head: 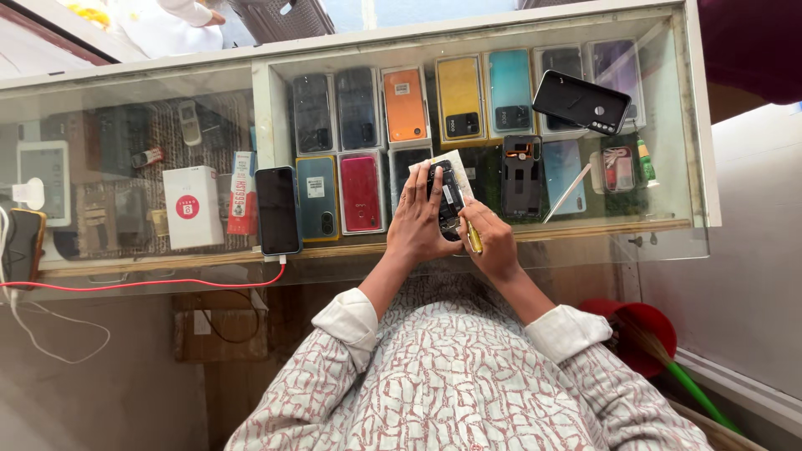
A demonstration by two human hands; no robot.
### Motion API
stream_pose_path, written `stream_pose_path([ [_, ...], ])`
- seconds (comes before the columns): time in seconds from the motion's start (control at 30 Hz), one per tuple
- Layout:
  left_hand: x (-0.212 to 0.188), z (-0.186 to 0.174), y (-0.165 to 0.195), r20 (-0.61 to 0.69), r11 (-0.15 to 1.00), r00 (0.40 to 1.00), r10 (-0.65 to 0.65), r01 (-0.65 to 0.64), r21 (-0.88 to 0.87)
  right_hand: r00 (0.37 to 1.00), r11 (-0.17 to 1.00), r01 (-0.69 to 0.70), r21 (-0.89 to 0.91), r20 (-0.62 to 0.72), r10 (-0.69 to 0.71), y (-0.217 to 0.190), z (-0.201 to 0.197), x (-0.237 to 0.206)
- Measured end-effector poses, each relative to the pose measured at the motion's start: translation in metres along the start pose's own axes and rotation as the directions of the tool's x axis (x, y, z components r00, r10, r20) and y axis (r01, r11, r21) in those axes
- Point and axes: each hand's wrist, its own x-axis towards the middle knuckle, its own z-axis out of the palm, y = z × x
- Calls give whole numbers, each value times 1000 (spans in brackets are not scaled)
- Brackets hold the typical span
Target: The person uses a metal prying tool to separate the back cover of a disassembled smartphone. They then retrieve a small white cloth and wipe the internal components and edges of the phone's chassis.
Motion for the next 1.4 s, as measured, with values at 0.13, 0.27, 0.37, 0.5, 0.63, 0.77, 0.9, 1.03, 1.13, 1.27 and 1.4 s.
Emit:
stream_pose_path([
  [0.13,-2,0,1,16,999,1000,-23,24,-36,998,998,-46,36,31,45,-1,0,1],
  [0.27,0,1,0,9,1000,1000,-12,12,-28,998,997,-55,46,20,54,-2,0,-1],
  [0.37,1,0,-2,-13,1000,1000,-6,5,-23,1000,1000,-5,-2,4,5,0,1,-1],
  [0.5,-1,0,0,31,998,998,-49,50,-47,999,999,-44,30,23,44,2,4,2],
  [0.63,-1,-1,0,4,1000,1000,-16,16,-23,999,1000,-24,11,25,24,-1,-1,1],
  [0.77,0,0,0,43,999,998,-38,37,13,998,996,-58,74,17,57,-3,1,5],
  [0.9,0,1,0,19,1000,999,-26,26,-15,998,997,-64,44,21,63,-5,0,3],
  [1.03,0,1,-2,5,1000,1000,-12,12,-22,1000,1000,-22,21,11,22,-4,0,3],
  [1.13,-2,2,-1,-12,1000,1000,-7,7,-16,999,999,-46,28,17,46,-4,3,2],
  [1.27,-1,4,-2,8,1000,1000,-16,17,-16,997,997,-72,16,28,72,-3,3,-2],
  [1.4,-2,5,-3,2,1000,1000,-5,5,-8,997,997,-74,6,23,74,0,6,-2],
])
